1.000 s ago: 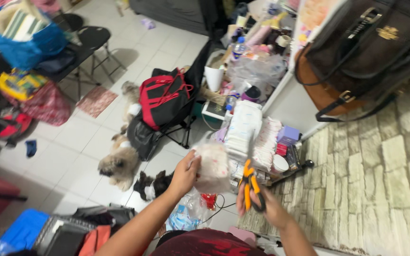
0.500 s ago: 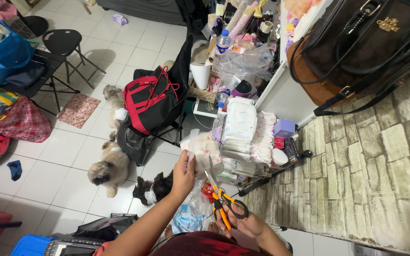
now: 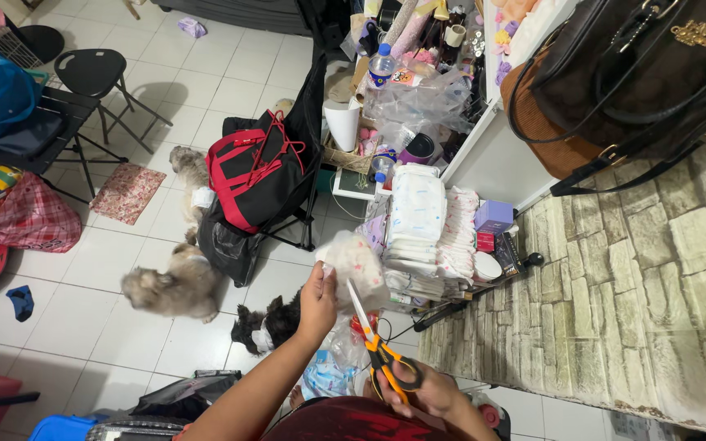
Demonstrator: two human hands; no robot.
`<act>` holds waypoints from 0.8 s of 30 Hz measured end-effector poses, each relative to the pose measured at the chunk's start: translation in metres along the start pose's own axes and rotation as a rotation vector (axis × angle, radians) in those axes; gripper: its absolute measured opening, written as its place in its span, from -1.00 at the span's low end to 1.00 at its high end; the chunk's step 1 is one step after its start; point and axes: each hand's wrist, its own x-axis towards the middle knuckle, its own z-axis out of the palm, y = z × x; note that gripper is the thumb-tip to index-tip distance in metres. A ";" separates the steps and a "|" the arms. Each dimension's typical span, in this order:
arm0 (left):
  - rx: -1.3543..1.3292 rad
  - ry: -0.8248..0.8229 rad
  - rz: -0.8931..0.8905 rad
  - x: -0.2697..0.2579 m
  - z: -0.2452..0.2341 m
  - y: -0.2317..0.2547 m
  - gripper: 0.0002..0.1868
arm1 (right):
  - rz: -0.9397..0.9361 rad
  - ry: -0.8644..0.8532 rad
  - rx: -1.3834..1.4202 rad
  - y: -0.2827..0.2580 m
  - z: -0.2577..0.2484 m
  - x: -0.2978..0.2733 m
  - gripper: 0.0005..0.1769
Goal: The person uses scissors to cut plastic packaging, removes small items, and places them into a clear plastic bag on the floor.
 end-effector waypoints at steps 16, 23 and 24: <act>0.012 -0.077 0.119 -0.009 -0.011 0.025 -0.78 | 0.006 -0.091 0.043 -0.017 0.034 -0.003 -0.11; 0.103 -0.088 0.147 -0.017 -0.008 0.026 -0.82 | -0.033 -0.090 0.037 -0.006 0.045 0.002 -0.12; 0.109 -0.089 0.141 -0.018 -0.007 0.027 -0.82 | -0.049 -0.093 0.036 -0.005 0.046 0.002 -0.12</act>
